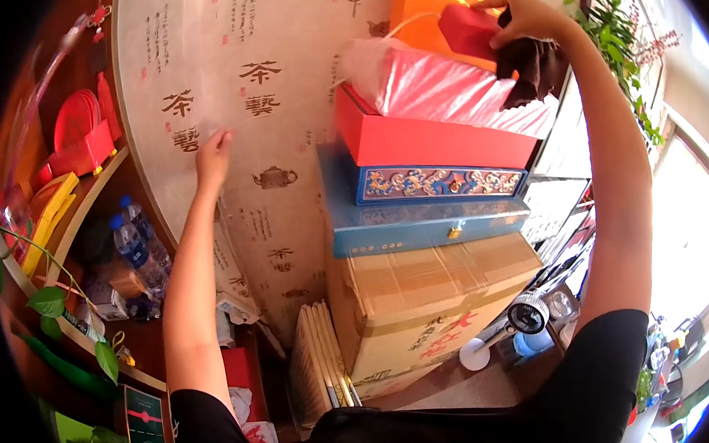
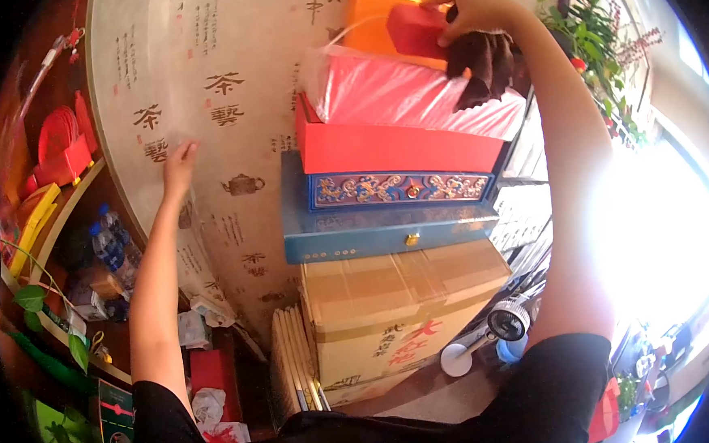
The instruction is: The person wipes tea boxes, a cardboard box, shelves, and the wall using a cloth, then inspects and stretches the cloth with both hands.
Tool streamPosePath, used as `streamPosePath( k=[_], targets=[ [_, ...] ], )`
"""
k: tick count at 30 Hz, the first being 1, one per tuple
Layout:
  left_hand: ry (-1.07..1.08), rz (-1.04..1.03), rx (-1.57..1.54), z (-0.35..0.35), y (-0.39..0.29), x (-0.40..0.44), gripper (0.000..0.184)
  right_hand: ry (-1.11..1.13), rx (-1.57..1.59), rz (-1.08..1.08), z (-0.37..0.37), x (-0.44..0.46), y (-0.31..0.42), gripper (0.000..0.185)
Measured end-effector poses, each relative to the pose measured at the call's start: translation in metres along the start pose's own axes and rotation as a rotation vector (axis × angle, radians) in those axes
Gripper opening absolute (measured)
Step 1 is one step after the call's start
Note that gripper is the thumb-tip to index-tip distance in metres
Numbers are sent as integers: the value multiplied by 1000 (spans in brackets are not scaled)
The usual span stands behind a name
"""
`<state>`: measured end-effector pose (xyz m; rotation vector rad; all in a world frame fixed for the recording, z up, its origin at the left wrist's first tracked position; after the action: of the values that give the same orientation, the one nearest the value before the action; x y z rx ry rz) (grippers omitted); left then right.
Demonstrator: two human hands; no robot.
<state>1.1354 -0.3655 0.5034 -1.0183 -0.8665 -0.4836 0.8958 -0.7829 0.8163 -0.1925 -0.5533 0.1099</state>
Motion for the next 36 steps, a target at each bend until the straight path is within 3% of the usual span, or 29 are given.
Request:
streamPosePath(
  k=[2,4,6,7,12,14,17,21,23,24,30,32,36],
  targets=[
    [73,81,37,-25,10,-3,33,1,-44,104,-12,1,7,71],
    [53,-46,-121,-66,57,12,28,77,-37,66,-25,10,-10,71],
    [113,-5,-81,-87,55,10,37,157,17,152,-43,19,-22,66],
    [33,-18,-155,-90,49,6,30,178,24,165,-49,21,-22,66],
    [-77,-48,-304,-124,23,-17,22,248,171,-52,-59,21,-42,63],
    [11,0,-390,-157,24,-26,23,215,295,-45,-63,10,-33,64],
    [17,-61,-337,-174,-1,-37,18,41,39,42,-48,0,-36,66],
    [50,-31,-369,-194,-15,-43,15,-147,-12,37,-29,-34,-27,65],
    [-72,-248,-121,-180,-38,-42,12,-179,-70,59,-28,-54,-12,65],
    [-66,-248,-122,-181,-39,-42,12,-214,-126,85,-25,-64,-2,65],
    [-96,-291,-73,-182,-46,-52,15,-223,-115,72,-22,-99,-10,67],
    [-110,-172,-147,-182,-40,-54,16,-255,-210,67,-18,-108,-12,68],
    [-140,-203,-115,-187,-34,-62,19,-267,-228,135,-16,-124,11,67]
  ],
)
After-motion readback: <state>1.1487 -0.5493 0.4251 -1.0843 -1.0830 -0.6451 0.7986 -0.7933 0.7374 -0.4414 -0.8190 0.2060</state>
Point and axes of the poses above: each hand's wrist, its own x-axis towards the middle knuckle, its own z-axis out of the back of the hand, y = z × x, the point moved 10 cm from there along x, towards the middle knuckle, and after that the axes turned 7 degrees about -z, right-handed, at the moved point
